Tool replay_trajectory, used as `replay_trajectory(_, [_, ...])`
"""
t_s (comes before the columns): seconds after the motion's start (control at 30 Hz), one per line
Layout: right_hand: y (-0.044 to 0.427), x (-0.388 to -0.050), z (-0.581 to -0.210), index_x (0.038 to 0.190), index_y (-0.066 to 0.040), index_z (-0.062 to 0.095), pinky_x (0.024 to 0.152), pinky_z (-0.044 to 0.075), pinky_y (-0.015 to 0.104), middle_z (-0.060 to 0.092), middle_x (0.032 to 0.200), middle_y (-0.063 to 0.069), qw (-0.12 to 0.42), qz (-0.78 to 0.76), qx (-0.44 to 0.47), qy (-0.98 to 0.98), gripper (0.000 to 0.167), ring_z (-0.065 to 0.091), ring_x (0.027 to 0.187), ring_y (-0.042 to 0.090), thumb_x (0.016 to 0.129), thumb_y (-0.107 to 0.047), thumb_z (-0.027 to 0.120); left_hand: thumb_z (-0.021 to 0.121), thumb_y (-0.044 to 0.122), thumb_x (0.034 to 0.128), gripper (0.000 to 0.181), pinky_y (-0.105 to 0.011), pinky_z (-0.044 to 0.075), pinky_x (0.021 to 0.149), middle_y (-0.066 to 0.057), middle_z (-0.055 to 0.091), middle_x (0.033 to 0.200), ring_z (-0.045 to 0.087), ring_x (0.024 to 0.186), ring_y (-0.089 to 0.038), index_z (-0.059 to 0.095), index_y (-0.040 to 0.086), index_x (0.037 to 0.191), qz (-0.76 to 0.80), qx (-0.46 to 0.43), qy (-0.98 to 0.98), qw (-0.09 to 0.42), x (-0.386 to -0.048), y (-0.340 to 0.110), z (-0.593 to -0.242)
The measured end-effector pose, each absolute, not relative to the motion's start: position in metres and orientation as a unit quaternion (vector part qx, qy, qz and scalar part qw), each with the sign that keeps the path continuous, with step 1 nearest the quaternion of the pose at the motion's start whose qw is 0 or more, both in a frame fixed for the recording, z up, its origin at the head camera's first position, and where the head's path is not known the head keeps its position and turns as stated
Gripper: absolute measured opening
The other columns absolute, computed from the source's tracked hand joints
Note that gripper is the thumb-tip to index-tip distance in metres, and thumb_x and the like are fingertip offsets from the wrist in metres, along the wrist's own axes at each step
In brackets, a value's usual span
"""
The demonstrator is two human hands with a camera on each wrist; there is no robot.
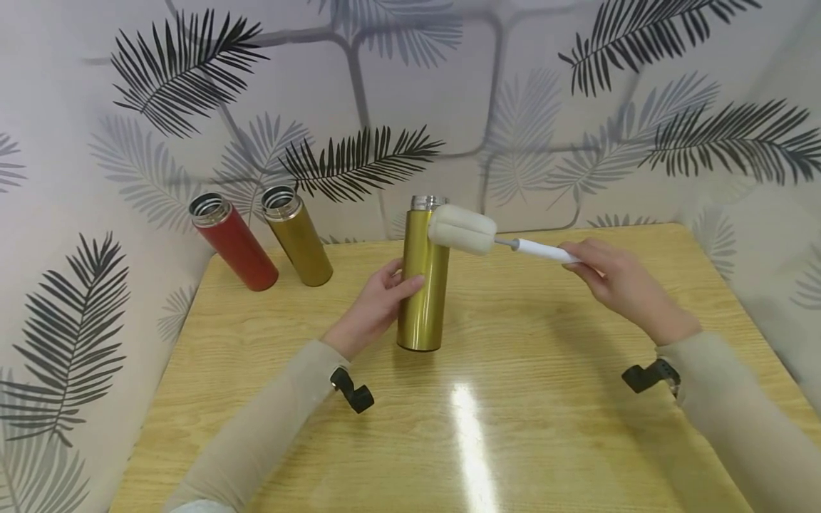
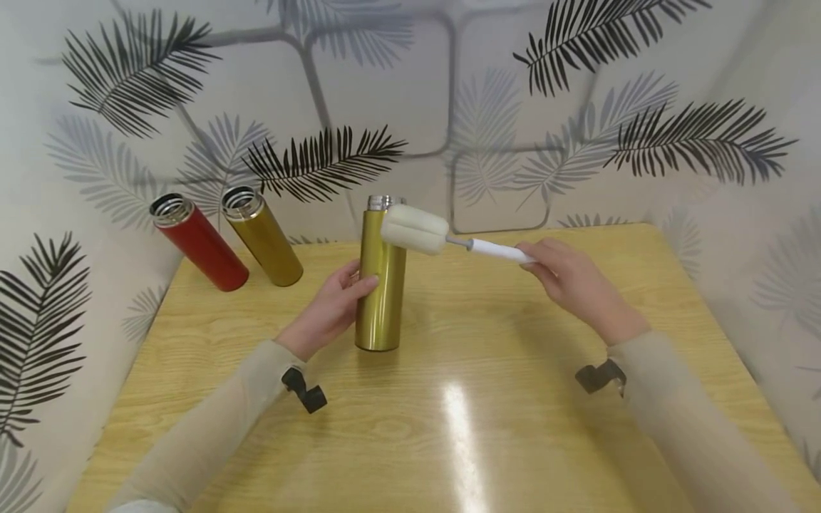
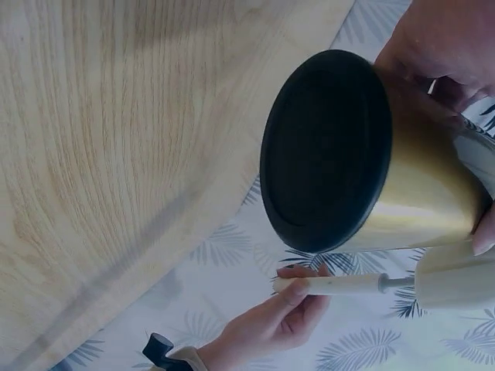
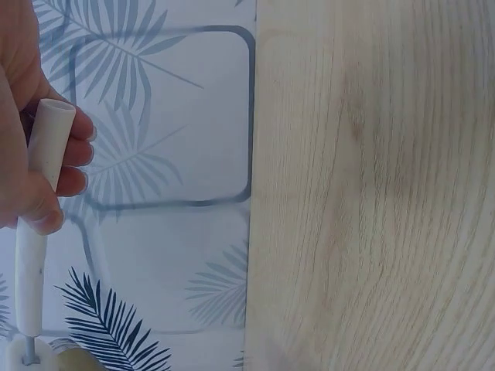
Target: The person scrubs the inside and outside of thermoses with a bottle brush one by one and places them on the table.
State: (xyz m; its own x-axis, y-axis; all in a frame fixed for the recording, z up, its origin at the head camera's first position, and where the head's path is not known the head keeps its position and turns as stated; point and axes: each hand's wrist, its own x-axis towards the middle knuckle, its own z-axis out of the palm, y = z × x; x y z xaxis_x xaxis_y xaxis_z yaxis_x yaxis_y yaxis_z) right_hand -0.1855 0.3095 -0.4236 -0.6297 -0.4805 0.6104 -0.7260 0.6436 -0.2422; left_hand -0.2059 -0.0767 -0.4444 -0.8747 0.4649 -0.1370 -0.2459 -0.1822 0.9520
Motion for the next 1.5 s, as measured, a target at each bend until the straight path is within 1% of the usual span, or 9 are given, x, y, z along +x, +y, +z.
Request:
replay_trajectory(0.33, [0.305, -0.185, -0.428, 0.122, 0.003, 0.072, 0.066, 0.043, 0.025, 0.071, 0.095, 0.010, 0.248, 0.249, 0.369, -0.861, 0.043, 0.057, 0.075, 0.015, 0.081, 0.014, 0.079, 0.050, 0.016, 0.1079, 0.055, -0.046, 0.026, 0.125, -0.021, 0.045, 0.154, 0.047, 0.138, -0.029, 0.036, 0.001, 0.159, 0.753, 0.133, 0.606, 0.222, -0.206, -0.079, -0.448])
replay_trajectory(0.43, [0.304, -0.184, -0.437, 0.121, 0.001, 0.072, 0.065, 0.042, 0.023, 0.070, 0.094, 0.007, 0.240, 0.249, 0.381, -0.857, 0.023, 0.053, 0.073, 0.012, 0.100, -0.009, 0.069, 0.048, 0.016, 0.1101, 0.051, -0.046, 0.026, 0.125, -0.020, 0.048, 0.152, 0.047, 0.138, -0.027, 0.038, -0.002, 0.157, 0.760, 0.128, 0.599, 0.220, -0.207, -0.080, -0.449])
replay_trajectory(0.57, [0.301, -0.179, -0.450, 0.118, -0.001, 0.072, 0.062, 0.044, 0.024, 0.068, 0.092, 0.004, 0.224, 0.248, 0.402, -0.853, 0.046, 0.051, 0.072, 0.010, 0.108, -0.038, 0.047, 0.049, 0.015, 0.1098, 0.049, -0.045, 0.033, 0.120, -0.011, 0.060, 0.136, 0.055, 0.127, -0.020, 0.038, -0.001, 0.154, 0.784, 0.093, 0.578, 0.208, -0.209, -0.080, -0.451])
replay_trajectory(0.73, [0.298, -0.170, -0.462, 0.120, -0.002, 0.072, 0.063, 0.054, 0.032, 0.068, 0.096, 0.003, 0.204, 0.237, 0.411, -0.856, 0.038, 0.058, 0.077, 0.013, 0.107, -0.032, 0.052, 0.051, 0.011, 0.1087, 0.037, -0.038, 0.042, 0.110, -0.003, 0.066, 0.116, 0.060, 0.114, -0.015, 0.043, 0.001, 0.143, 0.809, 0.055, 0.557, 0.179, -0.212, -0.082, -0.449])
replay_trajectory(0.83, [0.298, -0.165, -0.467, 0.120, -0.001, 0.072, 0.064, 0.056, 0.035, 0.069, 0.098, 0.003, 0.195, 0.229, 0.418, -0.857, 0.024, 0.061, 0.079, 0.014, 0.101, -0.014, 0.067, 0.050, 0.012, 0.1100, 0.032, -0.036, 0.044, 0.107, -0.004, 0.064, 0.120, 0.059, 0.116, -0.016, 0.046, 0.002, 0.140, 0.819, 0.051, 0.544, 0.174, -0.213, -0.083, -0.447])
replay_trajectory(0.97, [0.298, -0.160, -0.473, 0.119, 0.000, 0.072, 0.067, 0.055, 0.030, 0.069, 0.099, 0.003, 0.185, 0.227, 0.431, -0.853, 0.029, 0.062, 0.080, 0.013, 0.091, 0.002, 0.076, 0.047, 0.014, 0.1115, 0.038, -0.036, 0.044, 0.110, -0.006, 0.058, 0.130, 0.056, 0.123, -0.019, 0.045, -0.001, 0.146, 0.822, 0.055, 0.540, 0.173, -0.213, -0.085, -0.445])
replay_trajectory(1.13, [0.297, -0.161, -0.475, 0.118, 0.001, 0.072, 0.070, 0.053, 0.027, 0.068, 0.100, 0.005, 0.197, 0.228, 0.431, -0.850, 0.032, 0.062, 0.080, 0.014, 0.108, -0.024, 0.054, 0.045, 0.014, 0.1124, 0.041, -0.037, 0.043, 0.111, -0.011, 0.054, 0.137, 0.054, 0.126, -0.021, 0.040, 0.002, 0.151, 0.819, 0.060, 0.541, 0.181, -0.213, -0.084, -0.444])
replay_trajectory(1.33, [0.294, -0.170, -0.467, 0.119, 0.001, 0.072, 0.065, 0.055, 0.034, 0.068, 0.100, 0.008, 0.224, 0.239, 0.425, -0.844, 0.043, 0.061, 0.079, 0.018, 0.108, -0.033, 0.047, 0.049, 0.019, 0.1116, 0.026, -0.031, 0.049, 0.098, -0.006, 0.062, 0.124, 0.060, 0.112, -0.016, 0.048, 0.013, 0.137, 0.828, 0.059, 0.529, 0.175, -0.211, -0.083, -0.445])
replay_trajectory(1.5, [0.296, -0.177, -0.459, 0.116, 0.001, 0.073, 0.066, 0.051, 0.027, 0.068, 0.097, 0.008, 0.246, 0.248, 0.408, -0.844, 0.051, 0.061, 0.076, 0.017, 0.110, -0.040, 0.043, 0.048, 0.018, 0.1117, 0.020, -0.027, 0.050, 0.090, -0.001, 0.063, 0.113, 0.059, 0.099, -0.013, 0.052, 0.012, 0.130, 0.831, 0.076, 0.518, 0.188, -0.209, -0.082, -0.449])
